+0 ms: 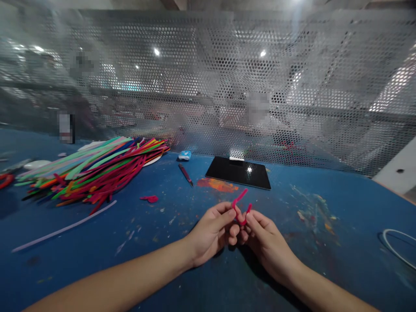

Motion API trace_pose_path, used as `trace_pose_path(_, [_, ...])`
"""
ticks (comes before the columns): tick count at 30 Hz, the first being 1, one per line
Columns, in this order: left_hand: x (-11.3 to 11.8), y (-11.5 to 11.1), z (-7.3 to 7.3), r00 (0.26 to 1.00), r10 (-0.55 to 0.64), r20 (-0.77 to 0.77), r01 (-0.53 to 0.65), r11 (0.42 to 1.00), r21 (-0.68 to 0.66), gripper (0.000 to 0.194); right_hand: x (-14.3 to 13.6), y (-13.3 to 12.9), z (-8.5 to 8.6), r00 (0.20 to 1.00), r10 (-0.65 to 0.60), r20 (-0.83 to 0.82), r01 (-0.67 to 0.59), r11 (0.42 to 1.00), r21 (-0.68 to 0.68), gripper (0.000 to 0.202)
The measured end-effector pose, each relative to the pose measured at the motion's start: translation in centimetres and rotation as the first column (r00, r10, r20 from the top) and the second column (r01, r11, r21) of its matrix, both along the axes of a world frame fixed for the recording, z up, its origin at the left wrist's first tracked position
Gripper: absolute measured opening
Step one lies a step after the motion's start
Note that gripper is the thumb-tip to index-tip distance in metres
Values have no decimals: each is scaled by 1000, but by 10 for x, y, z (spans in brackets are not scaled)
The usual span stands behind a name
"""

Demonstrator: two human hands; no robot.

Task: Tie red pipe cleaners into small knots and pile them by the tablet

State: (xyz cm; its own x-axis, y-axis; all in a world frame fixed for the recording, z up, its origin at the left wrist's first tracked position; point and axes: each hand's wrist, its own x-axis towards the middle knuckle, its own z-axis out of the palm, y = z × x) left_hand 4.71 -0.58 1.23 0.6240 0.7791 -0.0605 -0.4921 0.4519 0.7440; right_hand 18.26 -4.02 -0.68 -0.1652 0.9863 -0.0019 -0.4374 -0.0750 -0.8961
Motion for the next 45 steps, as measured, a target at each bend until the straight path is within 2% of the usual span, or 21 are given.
trace_pose_path(4, [0, 3, -3, 997, 21, -75, -18, 999, 30, 12, 4, 1, -6, 961, -193, 199, 186, 981, 58, 22])
trace_pose_path(9, [-1, 4, -6, 969, -40, -244, 68, 992, 109, 15, 6, 4, -6, 941, -271, 203, 270, 962, 34, 20])
trace_pose_path(18, [-1, 7, -4, 957, -11, -289, 53, 989, 136, 16, 5, 2, -3, 938, -233, 257, 218, 972, 87, 23])
trace_pose_path(21, [-1, 8, -4, 949, -5, -316, 56, 986, 154, 16, 5, 3, -3, 941, -238, 241, 229, 971, 62, 22])
trace_pose_path(26, [-2, 10, -7, 932, -49, -358, 116, 979, 169, 22, 6, 5, -4, 964, -238, 118, 243, 970, -31, 20])
trace_pose_path(31, [-3, 11, -6, 918, -77, -389, 140, 981, 136, 30, 6, 4, -1, 971, -200, 129, 207, 977, -48, 18])
trace_pose_path(35, [-2, 11, -5, 909, 37, -414, 40, 984, 175, 22, 6, 2, 2, 981, -171, 96, 176, 984, -41, 20])
trace_pose_path(39, [-1, 8, -5, 877, 166, -452, -53, 966, 252, 12, 7, 1, 1, 973, -207, 105, 207, 978, 13, 20])
trace_pose_path(42, [0, 5, -4, 859, 230, -457, -55, 930, 364, 9, 7, 2, -1, 958, -230, 171, 223, 973, 59, 21])
trace_pose_path(45, [1, 3, -3, 855, 235, -462, -10, 898, 440, 9, 7, 2, -1, 948, -247, 199, 243, 969, 48, 20])
